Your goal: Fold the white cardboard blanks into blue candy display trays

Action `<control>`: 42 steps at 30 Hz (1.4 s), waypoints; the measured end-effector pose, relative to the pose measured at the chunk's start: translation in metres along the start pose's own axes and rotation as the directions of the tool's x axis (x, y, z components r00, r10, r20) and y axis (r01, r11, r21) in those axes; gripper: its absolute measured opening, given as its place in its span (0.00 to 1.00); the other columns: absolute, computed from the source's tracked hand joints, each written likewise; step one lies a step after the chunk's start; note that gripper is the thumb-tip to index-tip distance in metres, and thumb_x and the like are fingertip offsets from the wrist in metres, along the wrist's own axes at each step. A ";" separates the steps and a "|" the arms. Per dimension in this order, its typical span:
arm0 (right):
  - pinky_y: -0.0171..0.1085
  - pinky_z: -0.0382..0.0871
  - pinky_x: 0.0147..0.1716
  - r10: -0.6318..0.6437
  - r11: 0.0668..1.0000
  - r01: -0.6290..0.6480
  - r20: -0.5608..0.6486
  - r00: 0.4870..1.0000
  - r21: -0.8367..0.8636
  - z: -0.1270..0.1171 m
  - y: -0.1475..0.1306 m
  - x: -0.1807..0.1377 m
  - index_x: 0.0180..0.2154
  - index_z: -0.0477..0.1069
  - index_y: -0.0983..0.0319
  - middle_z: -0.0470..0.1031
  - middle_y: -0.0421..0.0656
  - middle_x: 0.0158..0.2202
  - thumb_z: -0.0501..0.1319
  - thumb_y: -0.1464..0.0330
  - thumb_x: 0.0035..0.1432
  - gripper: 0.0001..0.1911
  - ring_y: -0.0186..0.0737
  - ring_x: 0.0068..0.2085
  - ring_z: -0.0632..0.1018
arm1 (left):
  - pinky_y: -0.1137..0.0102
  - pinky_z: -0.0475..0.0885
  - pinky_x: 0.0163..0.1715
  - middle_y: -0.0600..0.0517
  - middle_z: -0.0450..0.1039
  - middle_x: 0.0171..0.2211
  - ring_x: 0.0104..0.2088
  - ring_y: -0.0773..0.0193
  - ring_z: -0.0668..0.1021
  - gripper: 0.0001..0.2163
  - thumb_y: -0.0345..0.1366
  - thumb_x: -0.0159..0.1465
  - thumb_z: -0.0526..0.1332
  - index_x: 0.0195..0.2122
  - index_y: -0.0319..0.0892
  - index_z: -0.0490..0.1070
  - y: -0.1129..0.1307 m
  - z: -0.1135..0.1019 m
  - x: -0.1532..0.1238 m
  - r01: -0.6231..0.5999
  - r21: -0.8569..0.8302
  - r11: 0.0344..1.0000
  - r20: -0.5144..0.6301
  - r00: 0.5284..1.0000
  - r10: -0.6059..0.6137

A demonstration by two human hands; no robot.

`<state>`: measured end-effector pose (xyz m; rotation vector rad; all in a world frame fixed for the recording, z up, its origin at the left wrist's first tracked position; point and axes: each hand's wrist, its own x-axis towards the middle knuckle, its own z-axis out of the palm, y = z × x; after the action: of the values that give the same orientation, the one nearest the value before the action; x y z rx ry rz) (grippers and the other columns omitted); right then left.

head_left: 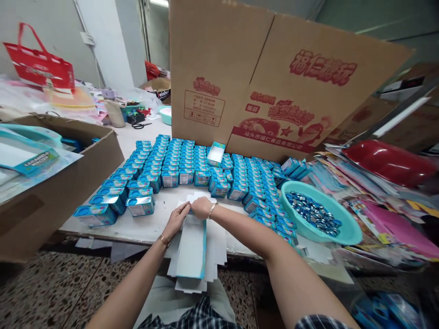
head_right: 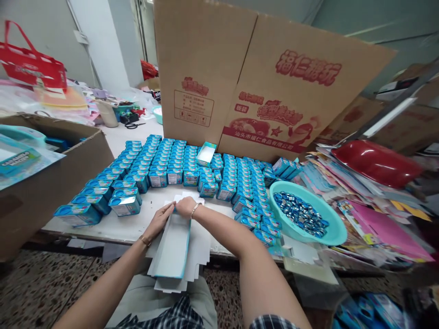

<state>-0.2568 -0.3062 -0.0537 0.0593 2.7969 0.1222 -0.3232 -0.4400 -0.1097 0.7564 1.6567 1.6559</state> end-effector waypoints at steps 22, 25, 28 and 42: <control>0.34 0.63 0.44 -0.008 0.878 0.086 -0.166 0.986 0.471 -0.001 0.042 -0.037 0.50 0.71 0.55 0.75 0.43 0.48 0.56 0.58 0.59 0.18 0.42 0.48 0.73 | 0.67 0.69 0.29 0.37 0.73 0.36 0.34 0.53 0.78 0.26 0.22 0.62 0.43 0.62 0.37 0.51 0.027 0.019 -0.053 -0.258 0.966 -0.019 0.257 0.965 -0.042; 0.33 0.63 0.39 -0.132 0.846 0.133 -0.039 0.990 0.517 -0.005 0.036 -0.026 0.45 0.75 0.58 0.77 0.43 0.43 0.55 0.58 0.60 0.18 0.40 0.43 0.75 | 0.66 0.69 0.32 0.39 0.75 0.35 0.34 0.54 0.78 0.27 0.21 0.60 0.46 0.62 0.35 0.51 0.037 0.002 -0.043 -0.294 0.954 0.057 0.298 0.952 -0.074; 0.32 0.63 0.38 -0.193 0.807 0.127 0.054 0.980 0.576 -0.009 0.043 -0.020 0.47 0.74 0.60 0.77 0.44 0.44 0.56 0.56 0.59 0.20 0.40 0.42 0.75 | 0.65 0.69 0.34 0.40 0.76 0.34 0.35 0.53 0.78 0.24 0.21 0.59 0.48 0.58 0.36 0.57 0.041 -0.008 -0.037 -0.327 0.941 0.091 0.337 0.933 -0.125; 0.38 0.65 0.34 -0.166 0.986 0.166 -0.115 0.979 -0.007 0.020 0.002 -0.016 0.45 0.69 0.57 0.75 0.46 0.43 0.55 0.60 0.60 0.14 0.46 0.42 0.76 | 0.63 0.68 0.42 0.42 0.70 0.44 0.43 0.53 0.74 0.16 0.42 0.64 0.51 0.50 0.41 0.64 0.034 -0.036 -0.041 -0.351 0.902 0.253 0.399 0.900 -0.173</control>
<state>-0.2353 -0.3031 -0.0668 -0.1866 2.9025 0.0827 -0.3287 -0.4941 -0.0745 1.6897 2.2086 0.1525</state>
